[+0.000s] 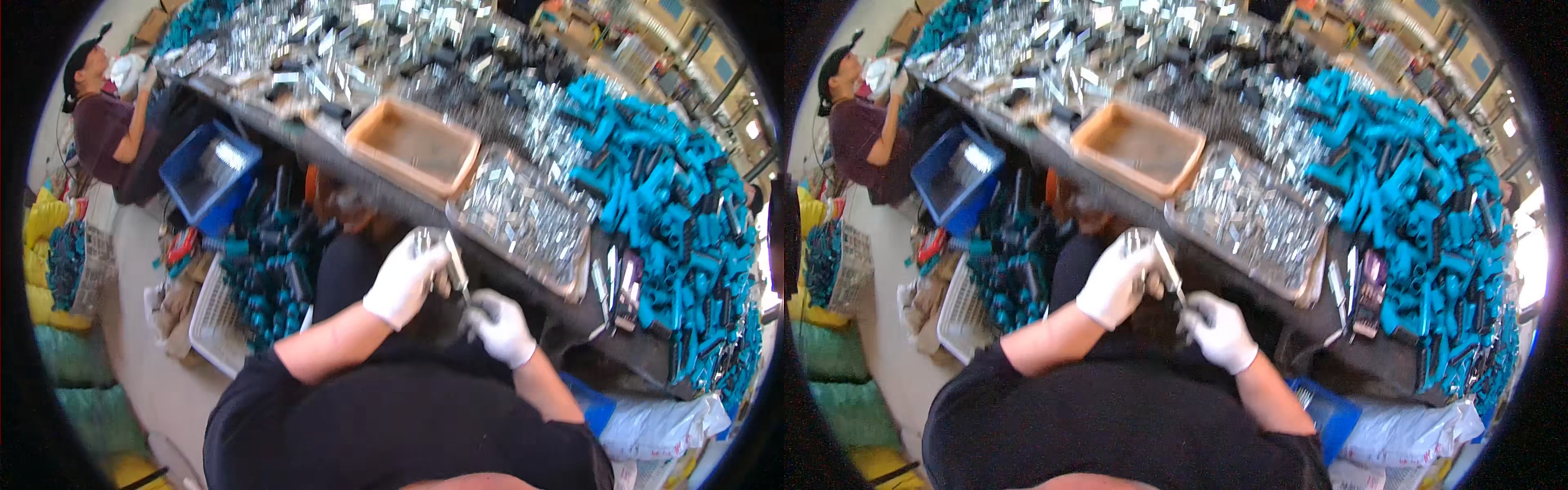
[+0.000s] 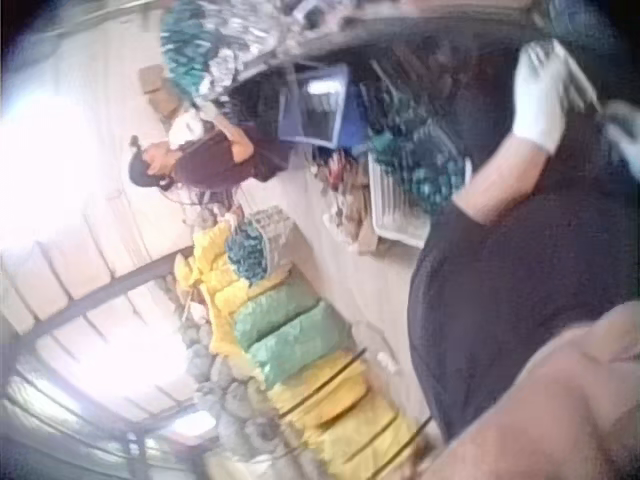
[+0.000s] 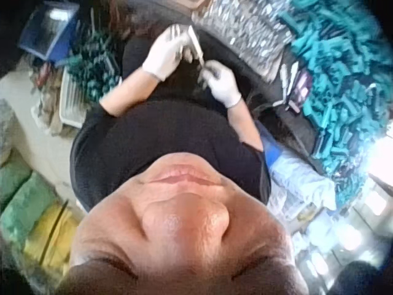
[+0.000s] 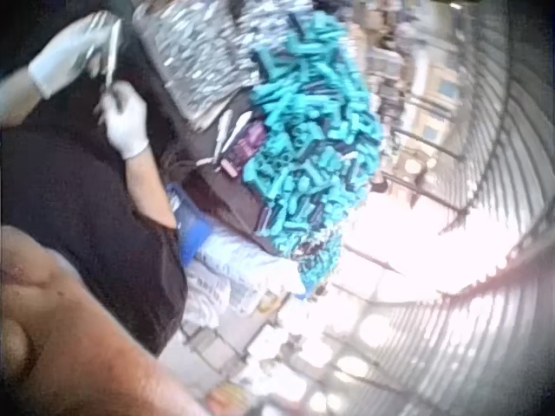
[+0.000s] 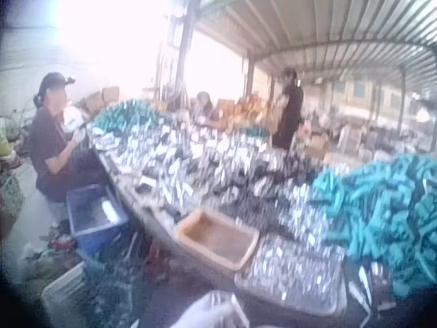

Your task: The person assembles tools by inserting metal rods and springs into metal sleeves, attaching plastic handles to the assemblies, and fitting the components together by hand.

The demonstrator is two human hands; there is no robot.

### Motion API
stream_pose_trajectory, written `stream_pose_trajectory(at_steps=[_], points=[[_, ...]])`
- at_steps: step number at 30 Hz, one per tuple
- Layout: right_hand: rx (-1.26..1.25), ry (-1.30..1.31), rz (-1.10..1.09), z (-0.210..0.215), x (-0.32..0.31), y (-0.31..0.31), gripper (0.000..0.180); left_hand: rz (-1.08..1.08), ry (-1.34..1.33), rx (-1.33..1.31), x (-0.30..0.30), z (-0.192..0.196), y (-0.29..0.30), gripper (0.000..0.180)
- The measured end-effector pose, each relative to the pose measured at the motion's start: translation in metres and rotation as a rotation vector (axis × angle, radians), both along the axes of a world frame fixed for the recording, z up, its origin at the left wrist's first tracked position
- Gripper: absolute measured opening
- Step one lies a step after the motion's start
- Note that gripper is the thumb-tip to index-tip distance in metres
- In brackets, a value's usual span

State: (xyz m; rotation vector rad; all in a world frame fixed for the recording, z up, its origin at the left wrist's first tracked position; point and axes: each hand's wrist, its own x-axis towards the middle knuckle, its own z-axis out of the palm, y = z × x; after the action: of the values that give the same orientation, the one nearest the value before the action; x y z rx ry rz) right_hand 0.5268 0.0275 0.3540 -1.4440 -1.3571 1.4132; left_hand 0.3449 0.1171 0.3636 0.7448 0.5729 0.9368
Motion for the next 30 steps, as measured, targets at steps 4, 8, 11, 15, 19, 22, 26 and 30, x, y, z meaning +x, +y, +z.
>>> stream_pose_trajectory(at_steps=[4, 8, 11, 15, 19, 22, 26, 30], points=[[-0.070, 0.097, -0.028, 0.012, -0.005, 0.000, 0.019, 0.113, -0.130, -0.098, -0.010, -0.010, 0.010, 0.032], [-0.098, 0.093, -0.007, 0.008, -0.005, -0.003, 0.019, 0.175, -0.305, -0.264, -0.017, -0.020, 0.026, 0.029], [-0.123, 0.087, 0.009, 0.008, -0.004, -0.009, 0.021, 0.223, -0.337, -0.289, -0.017, -0.012, 0.025, 0.026], [-0.162, 0.108, 0.082, 0.015, -0.005, -0.010, 0.023, 0.231, -0.361, -0.177, -0.019, -0.011, 0.025, 0.022], [-0.194, 0.125, 0.133, 0.017, -0.004, -0.010, 0.025, 0.183, -0.403, -0.152, -0.013, -0.010, 0.023, 0.022], [-0.215, 0.129, 0.140, 0.015, -0.004, -0.010, 0.027, 0.163, -0.335, -0.154, -0.006, -0.004, 0.017, 0.024], [-0.184, 0.195, 0.144, 0.010, 0.002, -0.008, 0.030, -0.046, -0.013, 0.035, 0.005, 0.001, -0.012, 0.034], [-0.105, 0.343, 0.058, 0.002, 0.009, -0.017, 0.035, -0.251, 0.034, 0.157, 0.017, -0.003, -0.031, 0.047]])
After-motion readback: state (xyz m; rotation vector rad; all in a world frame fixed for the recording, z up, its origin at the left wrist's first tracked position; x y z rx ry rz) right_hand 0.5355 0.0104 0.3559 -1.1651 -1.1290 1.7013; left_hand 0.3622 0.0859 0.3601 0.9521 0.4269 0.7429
